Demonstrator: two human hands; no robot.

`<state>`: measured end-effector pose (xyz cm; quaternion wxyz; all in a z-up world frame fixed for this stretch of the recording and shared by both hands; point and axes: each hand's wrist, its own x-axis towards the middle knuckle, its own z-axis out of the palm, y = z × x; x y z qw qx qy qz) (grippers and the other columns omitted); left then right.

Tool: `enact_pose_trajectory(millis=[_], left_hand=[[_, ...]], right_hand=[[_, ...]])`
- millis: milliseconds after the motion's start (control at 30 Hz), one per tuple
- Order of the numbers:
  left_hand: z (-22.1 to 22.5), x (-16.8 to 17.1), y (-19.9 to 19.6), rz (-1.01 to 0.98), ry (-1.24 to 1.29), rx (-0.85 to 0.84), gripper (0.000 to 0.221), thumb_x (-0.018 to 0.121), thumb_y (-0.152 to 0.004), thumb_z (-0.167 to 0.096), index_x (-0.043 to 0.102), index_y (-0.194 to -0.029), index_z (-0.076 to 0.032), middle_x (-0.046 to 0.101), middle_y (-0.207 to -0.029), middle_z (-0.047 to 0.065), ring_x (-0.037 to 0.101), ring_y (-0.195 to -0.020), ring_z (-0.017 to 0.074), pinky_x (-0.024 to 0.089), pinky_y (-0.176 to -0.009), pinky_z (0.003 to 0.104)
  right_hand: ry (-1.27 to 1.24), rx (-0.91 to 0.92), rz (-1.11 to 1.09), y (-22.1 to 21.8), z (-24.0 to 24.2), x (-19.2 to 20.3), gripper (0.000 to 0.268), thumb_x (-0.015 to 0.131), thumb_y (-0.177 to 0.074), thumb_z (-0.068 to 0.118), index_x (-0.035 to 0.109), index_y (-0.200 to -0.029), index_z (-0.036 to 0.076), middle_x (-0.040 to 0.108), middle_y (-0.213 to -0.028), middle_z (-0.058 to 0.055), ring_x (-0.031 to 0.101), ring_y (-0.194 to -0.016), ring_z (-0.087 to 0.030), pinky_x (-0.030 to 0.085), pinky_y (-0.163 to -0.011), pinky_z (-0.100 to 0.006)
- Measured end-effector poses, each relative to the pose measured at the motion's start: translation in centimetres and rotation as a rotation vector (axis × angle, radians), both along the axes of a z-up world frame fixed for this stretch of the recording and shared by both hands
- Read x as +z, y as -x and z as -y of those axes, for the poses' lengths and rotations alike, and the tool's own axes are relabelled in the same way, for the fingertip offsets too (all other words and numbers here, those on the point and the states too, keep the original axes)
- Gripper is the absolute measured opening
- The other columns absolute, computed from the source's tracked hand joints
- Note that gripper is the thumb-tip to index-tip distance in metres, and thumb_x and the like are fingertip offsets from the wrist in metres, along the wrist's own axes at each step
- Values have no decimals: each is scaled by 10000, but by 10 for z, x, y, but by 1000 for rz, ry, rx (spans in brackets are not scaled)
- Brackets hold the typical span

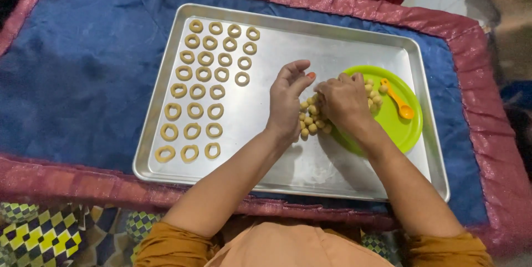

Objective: The person is preparing dough rings by rolling small portions of dough into thin cylinders and joining the ends, then placing them on a baking tray.

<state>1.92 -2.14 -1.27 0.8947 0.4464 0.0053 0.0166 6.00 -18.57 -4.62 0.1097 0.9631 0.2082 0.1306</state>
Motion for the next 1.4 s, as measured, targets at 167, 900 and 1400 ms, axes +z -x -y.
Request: enact_pose_trajectory(millis=[167,900,1400], left_hand=[[-12,23,0,-50,163,-163,708,401,-991,-575,302,-1555,-158,257,-1575,151,112,-1545,365,-29,-1218,605],[-27,6,-6,164,666,-578,1055,238,-791,-879,72,-1645,-284,-5,-1749,88,-173,-1616,248,-140,-1263,531],[-21,-1,-7,114,623,-591,1087,223,-787,-886,17,-1642,-247,-56,-1733,98,-208,-1580,283,-131,-1230,529]], right_hand=[[-750,347,261,34,-25,25,180,764,-953,268,775,-1122,210,733,-938,56,665,-905,-212,430,-844,-376],[-383,238,219,92,-50,25,955,126,-856,875,404,-1570,305,435,-1628,117,62,-1572,-290,-229,-1231,-525],[-378,348,185,98,-53,23,1109,259,-780,990,461,-1563,231,385,-1636,58,64,-1555,-331,-189,-1224,-569]])
